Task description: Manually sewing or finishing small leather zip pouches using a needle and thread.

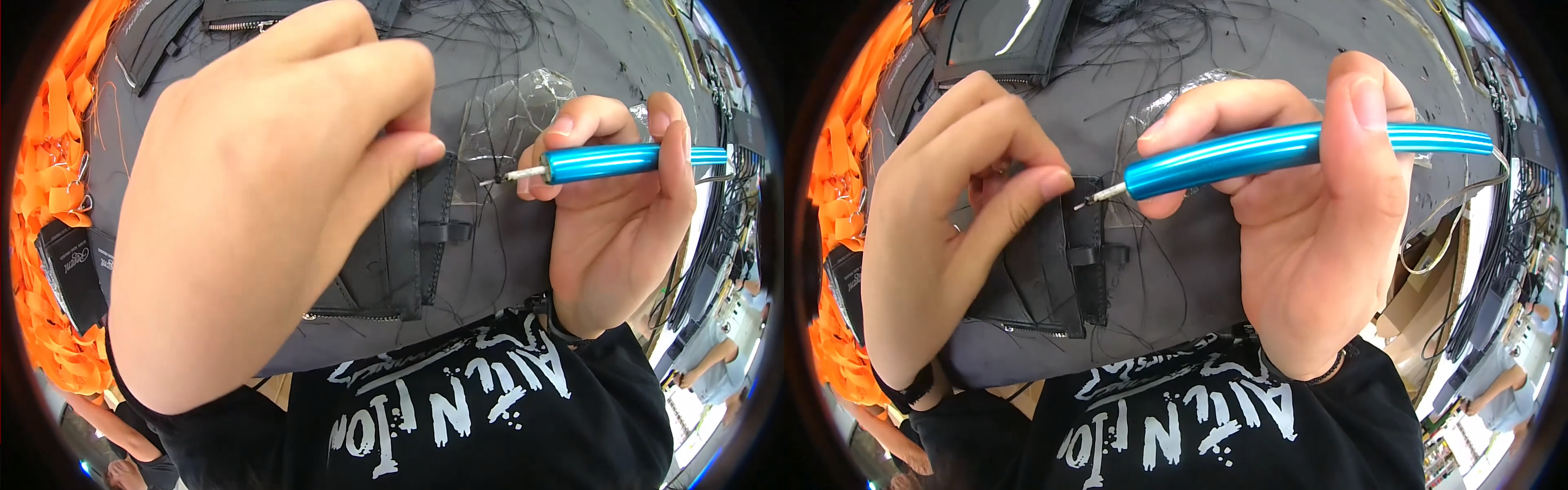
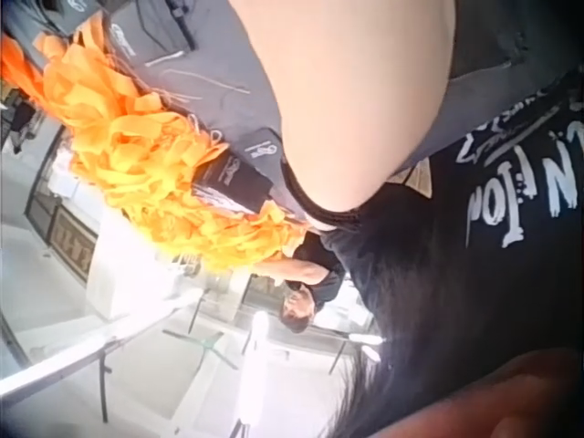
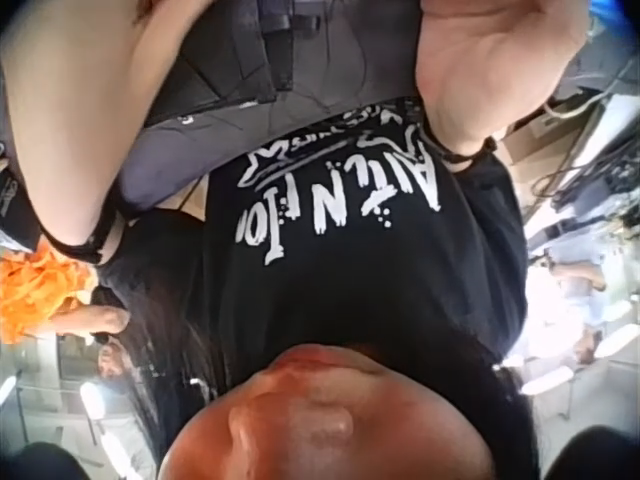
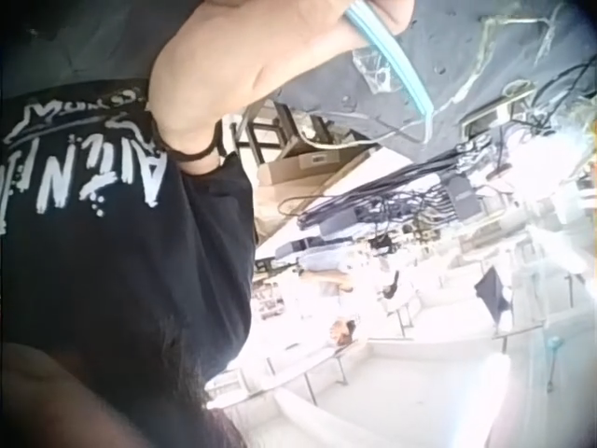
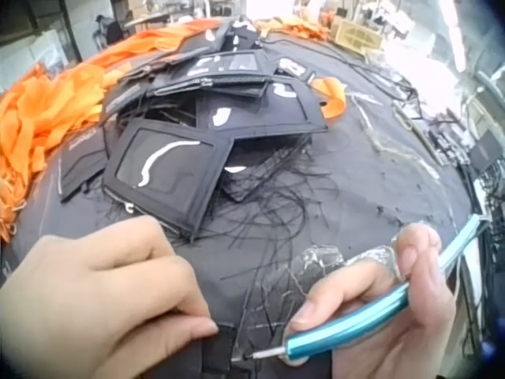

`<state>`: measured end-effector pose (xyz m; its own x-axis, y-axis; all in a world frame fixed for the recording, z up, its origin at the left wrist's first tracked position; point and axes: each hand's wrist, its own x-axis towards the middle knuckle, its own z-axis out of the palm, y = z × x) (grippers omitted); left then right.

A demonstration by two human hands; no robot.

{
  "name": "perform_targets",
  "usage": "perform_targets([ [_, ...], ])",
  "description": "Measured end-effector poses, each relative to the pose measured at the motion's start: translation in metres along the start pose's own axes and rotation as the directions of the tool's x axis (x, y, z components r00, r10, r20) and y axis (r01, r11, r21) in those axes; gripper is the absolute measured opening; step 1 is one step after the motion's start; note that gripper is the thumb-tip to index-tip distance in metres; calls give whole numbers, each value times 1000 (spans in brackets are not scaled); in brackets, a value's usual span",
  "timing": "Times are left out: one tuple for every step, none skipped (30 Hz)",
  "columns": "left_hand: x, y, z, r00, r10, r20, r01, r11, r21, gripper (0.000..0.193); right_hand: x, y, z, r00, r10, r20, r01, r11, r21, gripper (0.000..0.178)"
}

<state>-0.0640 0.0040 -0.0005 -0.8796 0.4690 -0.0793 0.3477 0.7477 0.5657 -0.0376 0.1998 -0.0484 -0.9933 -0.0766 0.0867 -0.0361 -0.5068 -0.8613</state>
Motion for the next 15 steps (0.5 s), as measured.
perform_targets([
  [1, -3, 1, 999, 30, -24, -30, 1000, -3, 11, 0, 1, -2, 1000, -4, 5, 4, 1000, 2, 26],
  [0, -6, 1, 999, 45, -28, -45, 999, -4, 11, -1, 0, -3, 1000, 3, 4, -3, 1000, 14, 26],
  [-1, -8, 1, 998, 60, -31, -60, 998, -4, 12, -1, 0, -3, 1000, 4, -24, -4, 1000, -22, 26],
  [-2, -9, 2, 997, 75, -35, -75, 997, -5, 14, -1, -2, -2, 998, 15, -59, -18, 999, -47, 26],
  [-4, -9, 2, 998, 51, -27, -52, 998, -38, 14, -1, -3, 1, 996, 29, -88, -37, 996, -85, 27],
  [-4, -9, 3, 999, 32, -25, -33, 998, -56, 14, -1, -5, 4, 992, 43, -118, -58, 991, -122, 27],
  [-5, -9, 3, 1000, 12, -22, -14, 997, -73, 14, -3, -6, 9, 988, 57, -143, -81, 982, -173, 27],
  [-6, -7, 3, 1000, -7, -20, 5, 996, -91, 14, -3, -7, 13, 988, 58, -146, -86, 978, -189, 28],
  [-5, -8, 2, 1000, -10, -21, 7, 994, -113, 14, -3, -7, 15, 987, 60, -150, -90, 975, -205, 29],
  [-5, -8, 2, 1000, -9, -20, 7, 994, -109, 14, -4, -8, 20, 986, 62, -153, -95, 971, -221, 30],
  [-4, -8, 1, 1000, -9, -19, 7, 994, -105, 14, 0, -2, 17, 992, 21, -122, -59, 946, -318, 31],
  [-3, -10, 0, 1000, -6, -17, 5, 997, -76, 14, 2, 0, 17, 995, 3, -97, -39, 927, -373, 31],
  [-3, -10, 0, 1000, -6, -13, 5, 998, -58, 14, 3, 2, 14, 997, -15, -71, -17, 905, -426, 31],
  [-3, -11, -1, 1000, -5, -9, 5, 999, -41, 14, 3, 3, 13, 998, -14, -55, -11, 897, -441, 31],
  [-3, -11, -1, 1000, -7, -4, 7, 999, -36, 14, 3, 4, 11, 999, -15, -47, -8, 891, -453, 32],
])
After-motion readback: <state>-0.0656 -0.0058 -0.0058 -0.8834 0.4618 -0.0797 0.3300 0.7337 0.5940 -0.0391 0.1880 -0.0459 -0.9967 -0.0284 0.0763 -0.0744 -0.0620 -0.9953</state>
